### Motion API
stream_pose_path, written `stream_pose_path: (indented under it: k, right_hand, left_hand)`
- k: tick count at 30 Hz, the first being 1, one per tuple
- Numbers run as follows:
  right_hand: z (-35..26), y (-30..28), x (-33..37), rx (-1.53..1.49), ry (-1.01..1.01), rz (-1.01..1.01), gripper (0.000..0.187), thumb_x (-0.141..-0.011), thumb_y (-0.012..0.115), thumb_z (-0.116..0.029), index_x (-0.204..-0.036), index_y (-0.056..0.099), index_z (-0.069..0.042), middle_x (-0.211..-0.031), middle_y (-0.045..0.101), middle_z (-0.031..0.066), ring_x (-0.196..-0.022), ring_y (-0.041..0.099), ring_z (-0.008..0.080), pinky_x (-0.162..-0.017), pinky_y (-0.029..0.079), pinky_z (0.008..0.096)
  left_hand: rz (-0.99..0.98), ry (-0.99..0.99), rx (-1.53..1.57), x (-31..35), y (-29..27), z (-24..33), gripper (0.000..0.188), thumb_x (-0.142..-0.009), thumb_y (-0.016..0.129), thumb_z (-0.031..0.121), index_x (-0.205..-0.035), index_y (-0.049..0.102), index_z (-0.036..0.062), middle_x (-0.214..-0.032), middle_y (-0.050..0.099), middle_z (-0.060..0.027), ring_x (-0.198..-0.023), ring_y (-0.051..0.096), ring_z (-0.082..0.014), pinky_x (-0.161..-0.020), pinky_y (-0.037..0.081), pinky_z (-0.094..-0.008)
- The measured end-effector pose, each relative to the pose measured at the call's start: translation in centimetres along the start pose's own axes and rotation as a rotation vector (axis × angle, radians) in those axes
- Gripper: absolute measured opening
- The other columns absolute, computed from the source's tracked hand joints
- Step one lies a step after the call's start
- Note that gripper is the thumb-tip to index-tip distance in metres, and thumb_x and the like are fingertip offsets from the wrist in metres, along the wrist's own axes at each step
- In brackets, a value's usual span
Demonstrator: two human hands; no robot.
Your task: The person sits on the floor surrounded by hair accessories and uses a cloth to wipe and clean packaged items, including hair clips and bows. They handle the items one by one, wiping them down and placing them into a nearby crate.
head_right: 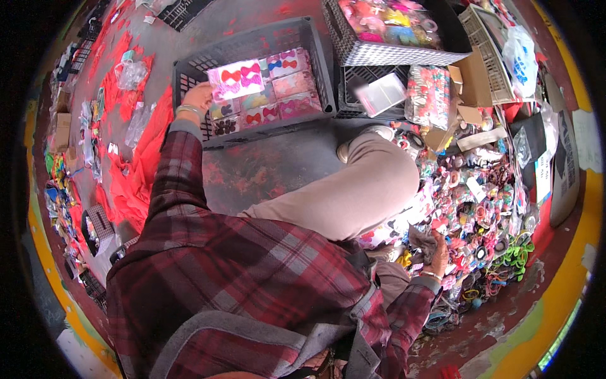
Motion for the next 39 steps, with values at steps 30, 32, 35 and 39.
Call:
stream_pose_path:
  k: [30, 32, 35, 39]
  right_hand:
    - [7.9, -2.3, -2.9, 0.135, 0.182, -0.045, 0.029, -0.089, 0.043, -0.021, -0.105, 0.06, -0.004, -0.099, 0.06, 0.0066, -0.095, 0.055, 0.0171, -0.082, 0.044, 0.0293]
    - [8.1, -4.1, -4.1, 0.199, 0.17, -0.002, 0.035, -0.088, 0.045, -0.031, -0.106, 0.061, -0.005, -0.104, 0.06, 0.0064, -0.098, 0.053, 0.0166, -0.087, 0.04, 0.0303]
    - [6.7, -6.2, -2.4, 0.19, -0.005, 0.015, 0.036, -0.088, 0.043, -0.031, -0.107, 0.061, -0.007, -0.108, 0.06, 0.0066, -0.103, 0.052, 0.0176, -0.09, 0.038, 0.0308]
    - [-2.2, -5.7, 0.7, 0.472, -0.345, 0.141, 0.034, -0.088, 0.044, -0.026, -0.11, 0.059, -0.005, -0.103, 0.061, 0.008, -0.101, 0.054, 0.0177, -0.088, 0.04, 0.03]
  left_hand:
    - [-0.506, -0.004, -1.761, -12.5, -1.5, -18.7, 0.02, -0.081, 0.054, 0.019, -0.092, 0.06, 0.0024, -0.082, 0.064, -0.0108, -0.07, 0.061, -0.0204, -0.062, 0.049, -0.0341]
    - [-0.409, -0.107, -1.562, -11.2, -1.4, -17.4, 0.019, -0.082, 0.054, 0.02, -0.089, 0.06, 0.0026, -0.077, 0.063, -0.0108, -0.066, 0.06, -0.02, -0.058, 0.048, -0.0334]
    - [-0.301, -0.195, -1.251, -10.8, 0.2, -14.1, 0.019, -0.083, 0.053, 0.02, -0.083, 0.059, 0.0028, -0.071, 0.062, -0.0108, -0.059, 0.059, -0.0193, -0.051, 0.046, -0.0322]
    - [-0.221, -0.151, -0.871, -10.2, 3.7, -9.0, 0.021, -0.083, 0.052, 0.022, -0.077, 0.059, 0.0031, -0.063, 0.061, -0.0108, -0.049, 0.057, -0.0184, -0.043, 0.044, -0.0306]
Point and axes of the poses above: each hand's wrist, its own x-axis away from the middle knuckle, its own y-axis out of the palm, z = x × y, the point moved 6 cm from there along -x, towards the middle knuckle
